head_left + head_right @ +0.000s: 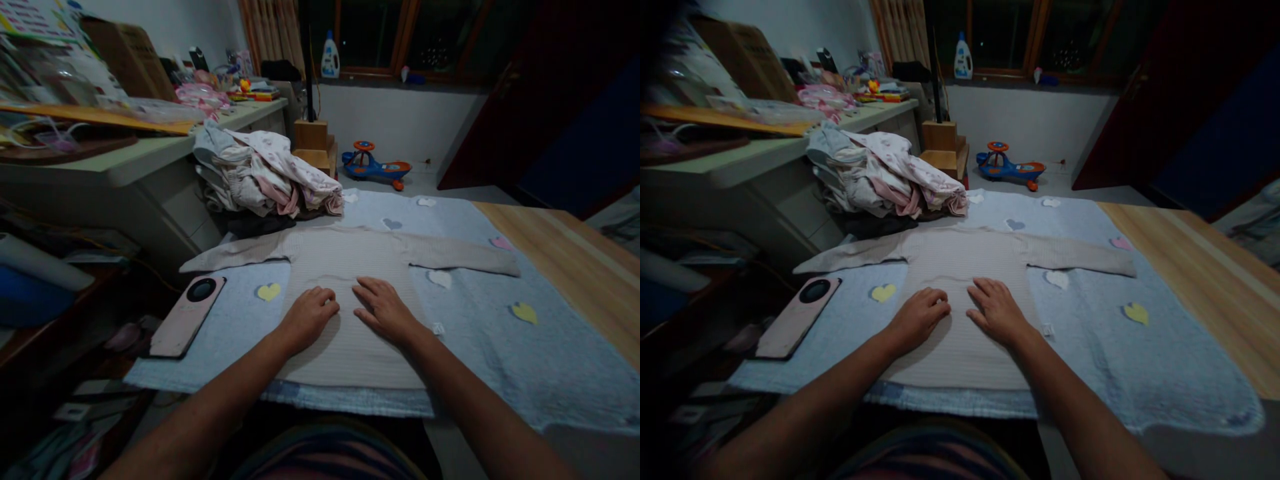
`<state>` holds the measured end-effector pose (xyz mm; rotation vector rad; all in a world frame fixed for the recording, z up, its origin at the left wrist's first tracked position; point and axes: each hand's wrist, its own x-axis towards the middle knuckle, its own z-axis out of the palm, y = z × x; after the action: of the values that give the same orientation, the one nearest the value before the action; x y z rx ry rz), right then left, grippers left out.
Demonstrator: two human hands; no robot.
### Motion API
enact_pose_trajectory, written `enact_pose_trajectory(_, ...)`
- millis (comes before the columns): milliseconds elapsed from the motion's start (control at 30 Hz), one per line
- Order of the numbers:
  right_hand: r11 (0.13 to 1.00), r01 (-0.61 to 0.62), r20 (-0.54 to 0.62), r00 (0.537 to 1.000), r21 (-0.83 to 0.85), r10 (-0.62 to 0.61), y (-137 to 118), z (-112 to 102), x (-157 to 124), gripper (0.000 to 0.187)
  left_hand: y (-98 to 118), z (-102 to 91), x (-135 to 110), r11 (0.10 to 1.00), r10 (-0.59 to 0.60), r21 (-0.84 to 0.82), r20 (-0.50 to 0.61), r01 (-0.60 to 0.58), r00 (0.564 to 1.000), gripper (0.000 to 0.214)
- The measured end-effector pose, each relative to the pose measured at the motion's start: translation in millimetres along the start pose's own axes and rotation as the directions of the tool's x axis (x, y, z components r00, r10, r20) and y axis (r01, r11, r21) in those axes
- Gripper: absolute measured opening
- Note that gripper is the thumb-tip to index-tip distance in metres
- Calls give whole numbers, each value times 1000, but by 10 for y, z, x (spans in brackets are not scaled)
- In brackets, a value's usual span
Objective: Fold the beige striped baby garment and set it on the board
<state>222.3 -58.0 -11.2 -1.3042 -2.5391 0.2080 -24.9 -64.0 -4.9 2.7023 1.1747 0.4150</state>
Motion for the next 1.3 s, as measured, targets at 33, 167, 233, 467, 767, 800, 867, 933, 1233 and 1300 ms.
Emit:
enact_pose_trajectory(33, 1000, -29, -10, 1000, -9, 29, 54, 4, 18, 47, 43, -35, -25, 999, 8, -51, 34, -6, 999, 19)
enact_pose_trajectory(167, 992, -120, -74, 990, -29, 117, 209, 7, 82, 42, 190, -161, -174, 961, 58, -277, 129, -20, 990, 15)
enact_pose_trajectory(233, 990, -137, -113, 985, -28, 133, 204, 3, 81, 37, 223, -201, -250, 942, 70, -336, 151, -16, 986, 16)
enact_pose_trajectory(467, 995, 15, -96, 995, 97, -6, -144, -45, -36, 30, 209, -204, -328, 911, 78, -413, 207, 15, 975, 61)
enact_pose_trajectory(767, 998, -60, -13, 998, -33, 60, -58, -21, -30, 43, 136, -103, -281, 978, -59, -194, 107, 79, 993, 30)
enact_pose_trajectory(800, 996, -73, -12, 997, -49, 73, -26, -24, -25, 43, 123, -81, -281, 984, -76, -153, 93, 89, 993, 28)
enact_pose_trajectory(867, 993, -94, -11, 996, -73, 94, 29, -27, -17, 44, 97, -44, -287, 990, -104, -87, 64, 109, 993, 26)
enact_pose_trajectory(933, 990, -109, -14, 994, -87, 108, 72, -27, -17, 45, 74, -29, -295, 991, -123, -42, 38, 125, 992, 28)
enact_pose_trajectory(1233, 978, -174, -28, 985, -116, 172, 59, -15, 42, 50, -29, -138, -133, 993, -111, 53, 45, 108, 993, 25)
enact_pose_trajectory(1300, 985, -139, -41, 990, -100, 135, 0, 8, 85, 48, -76, -123, -59, 993, -90, 78, 29, 87, 996, 22)
